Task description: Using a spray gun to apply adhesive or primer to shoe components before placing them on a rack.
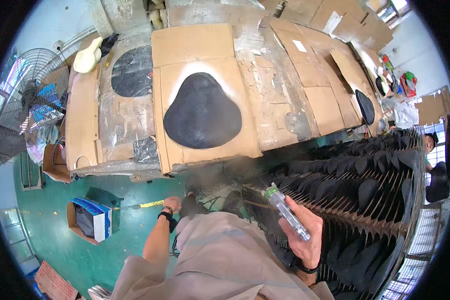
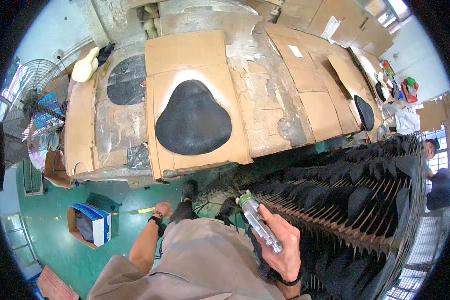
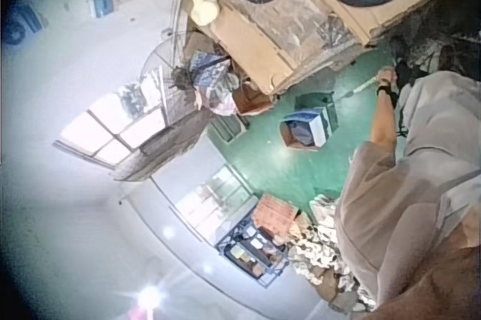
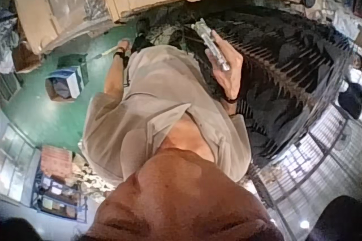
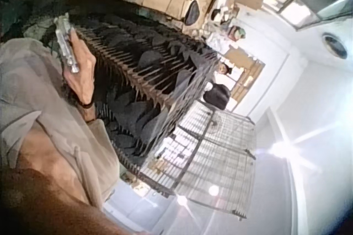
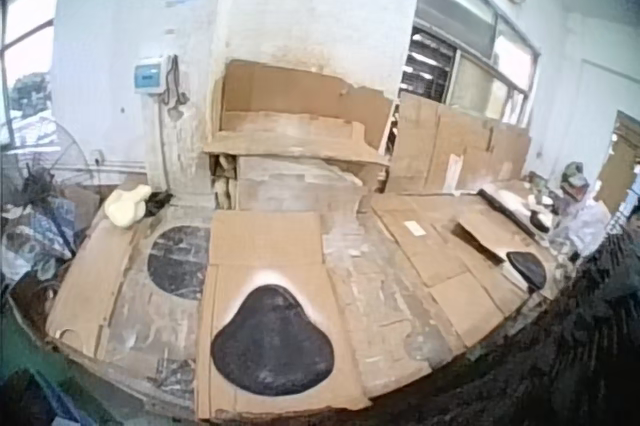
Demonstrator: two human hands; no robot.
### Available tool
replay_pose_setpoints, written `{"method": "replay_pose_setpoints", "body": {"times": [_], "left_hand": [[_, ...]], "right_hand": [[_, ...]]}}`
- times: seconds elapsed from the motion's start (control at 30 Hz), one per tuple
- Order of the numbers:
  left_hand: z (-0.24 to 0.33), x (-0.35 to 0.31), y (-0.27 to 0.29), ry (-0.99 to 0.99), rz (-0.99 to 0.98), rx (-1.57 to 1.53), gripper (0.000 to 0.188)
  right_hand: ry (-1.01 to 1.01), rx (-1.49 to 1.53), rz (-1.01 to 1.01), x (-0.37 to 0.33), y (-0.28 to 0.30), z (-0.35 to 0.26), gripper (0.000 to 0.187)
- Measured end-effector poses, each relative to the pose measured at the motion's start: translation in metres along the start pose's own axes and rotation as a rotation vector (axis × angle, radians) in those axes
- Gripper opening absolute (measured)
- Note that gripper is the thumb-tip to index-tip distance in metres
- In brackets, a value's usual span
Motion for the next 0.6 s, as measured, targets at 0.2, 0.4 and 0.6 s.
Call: {"method": "replay_pose_setpoints", "body": {"times": [0.2, 0.4, 0.6], "left_hand": [[-0.002, -0.007, 0.011, -0.301, -0.062, 0.512, 0.025], [-0.036, 0.033, 0.021, -0.956, 0.082, 1.117, 0.023], [-0.016, 0.030, 0.002, -0.498, -0.047, 0.665, 0.024]], "right_hand": [[-0.007, -0.036, -0.137, -0.006, 0.010, 0.001, 0.058], [0.060, 0.098, 0.045, 0.006, 0.006, -0.003, 0.058], [0.041, 0.071, 0.083, 0.007, -0.002, -0.009, 0.052]]}}
Point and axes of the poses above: each hand's wrist, its own x-axis towards the middle knuckle, its own y-axis out of the back of the hand, z = x × y, the point moved 2 cm from there along x, towards the middle knuckle, and after that the axes turned 10 degrees about z, right-handed, at the moved point
